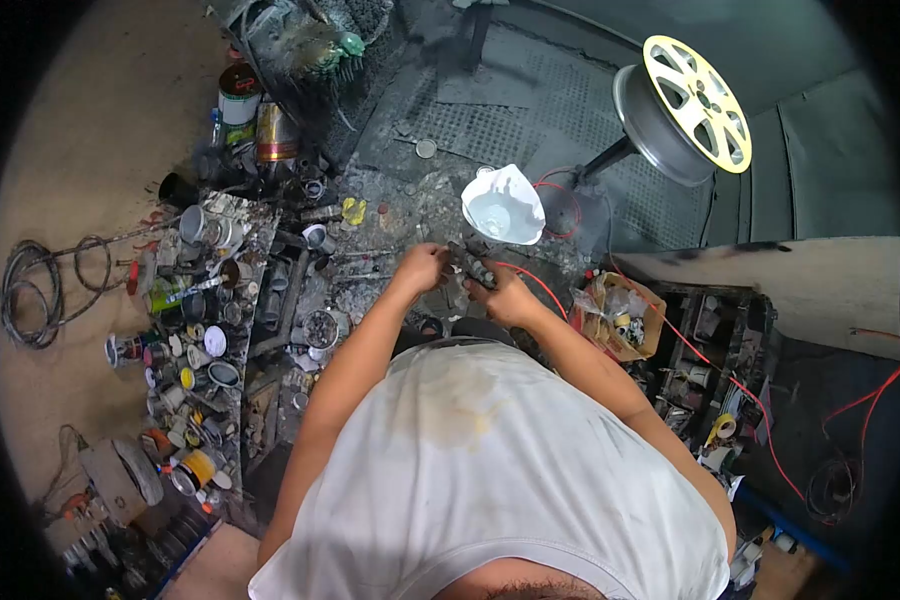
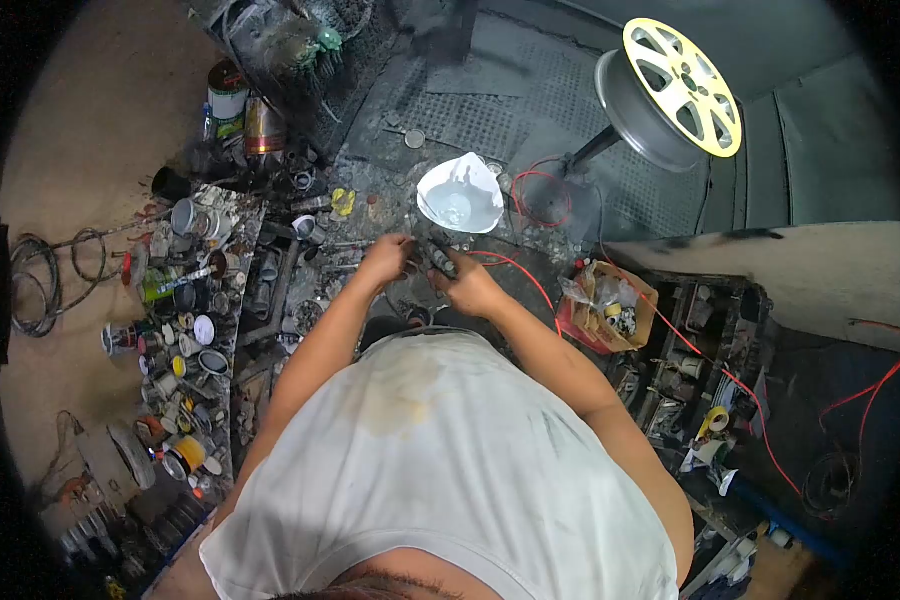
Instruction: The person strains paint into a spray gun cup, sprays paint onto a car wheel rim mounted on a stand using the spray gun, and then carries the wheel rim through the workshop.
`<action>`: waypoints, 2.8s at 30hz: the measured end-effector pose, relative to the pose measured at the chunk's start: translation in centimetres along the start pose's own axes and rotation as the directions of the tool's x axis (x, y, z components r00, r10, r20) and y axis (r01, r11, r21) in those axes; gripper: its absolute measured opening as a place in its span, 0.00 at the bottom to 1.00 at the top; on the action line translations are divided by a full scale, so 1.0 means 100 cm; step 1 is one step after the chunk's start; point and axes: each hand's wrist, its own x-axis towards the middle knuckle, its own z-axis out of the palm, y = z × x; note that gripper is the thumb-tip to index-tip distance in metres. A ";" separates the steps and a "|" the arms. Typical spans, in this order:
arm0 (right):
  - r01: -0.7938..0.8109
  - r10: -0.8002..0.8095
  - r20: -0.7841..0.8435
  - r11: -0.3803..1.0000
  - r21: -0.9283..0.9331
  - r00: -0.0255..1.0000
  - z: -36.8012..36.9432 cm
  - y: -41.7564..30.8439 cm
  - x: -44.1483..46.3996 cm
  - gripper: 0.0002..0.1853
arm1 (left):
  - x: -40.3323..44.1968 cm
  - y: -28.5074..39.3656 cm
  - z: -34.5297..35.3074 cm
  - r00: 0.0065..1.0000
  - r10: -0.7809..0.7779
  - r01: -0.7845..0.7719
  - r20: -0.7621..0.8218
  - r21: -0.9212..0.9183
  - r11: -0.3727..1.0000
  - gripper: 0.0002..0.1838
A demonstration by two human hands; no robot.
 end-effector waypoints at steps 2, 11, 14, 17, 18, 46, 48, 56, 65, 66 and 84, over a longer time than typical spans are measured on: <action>-0.007 0.007 -0.033 1.000 -0.018 0.999 -0.008 0.014 -0.013 0.31 | -0.012 0.006 0.021 1.000 -0.009 0.011 -0.029 0.065 0.998 0.16; 0.217 -0.225 -0.062 0.969 -0.122 0.972 -0.045 0.068 -0.052 0.28 | -0.038 0.009 0.092 0.999 -0.025 0.025 -0.023 -0.012 1.000 0.19; 0.268 -0.282 -0.067 0.949 -0.163 0.957 -0.050 0.078 -0.053 0.28 | -0.023 -0.008 0.094 0.995 0.081 -0.082 0.053 0.024 0.996 0.18; 0.217 -0.234 -0.078 0.959 -0.181 0.969 -0.052 0.061 -0.051 0.29 | -0.018 -0.005 0.092 0.993 0.118 -0.118 0.007 0.053 0.992 0.17; 0.177 -0.186 -0.055 0.974 -0.138 0.981 -0.052 0.056 -0.048 0.29 | -0.014 -0.003 0.086 0.994 0.095 -0.098 0.044 0.067 0.993 0.17; 0.475 -0.408 -0.289 0.853 0.218 0.866 -0.102 -0.231 0.072 0.15 | 0.014 0.196 -0.009 0.517 0.780 -0.708 0.354 -0.335 0.621 0.06; 0.349 -0.278 -0.293 0.909 0.228 0.915 -0.107 -0.235 0.065 0.14 | 0.021 0.195 -0.004 0.522 0.763 -0.672 0.382 -0.367 0.643 0.06; 0.210 -0.119 -0.351 0.950 0.233 0.929 -0.157 -0.166 0.045 0.29 | 0.030 0.192 0.039 0.575 0.459 -0.384 0.678 -0.272 0.882 0.24; 0.163 0.069 -0.581 0.927 0.337 0.811 -0.314 -0.068 -0.005 0.34 | 0.074 0.206 0.049 0.286 0.036 -0.185 0.957 0.018 0.983 0.36; 0.058 0.092 -0.608 0.973 0.223 0.789 -0.343 -0.056 -0.009 0.28 | 0.079 0.206 0.055 0.379 0.005 -0.095 0.925 0.034 0.995 0.35; 0.285 0.001 -0.681 0.908 0.307 0.732 -0.539 -0.022 -0.042 0.22 | 0.182 0.416 0.256 0.764 0.264 -0.598 0.589 0.492 0.633 0.10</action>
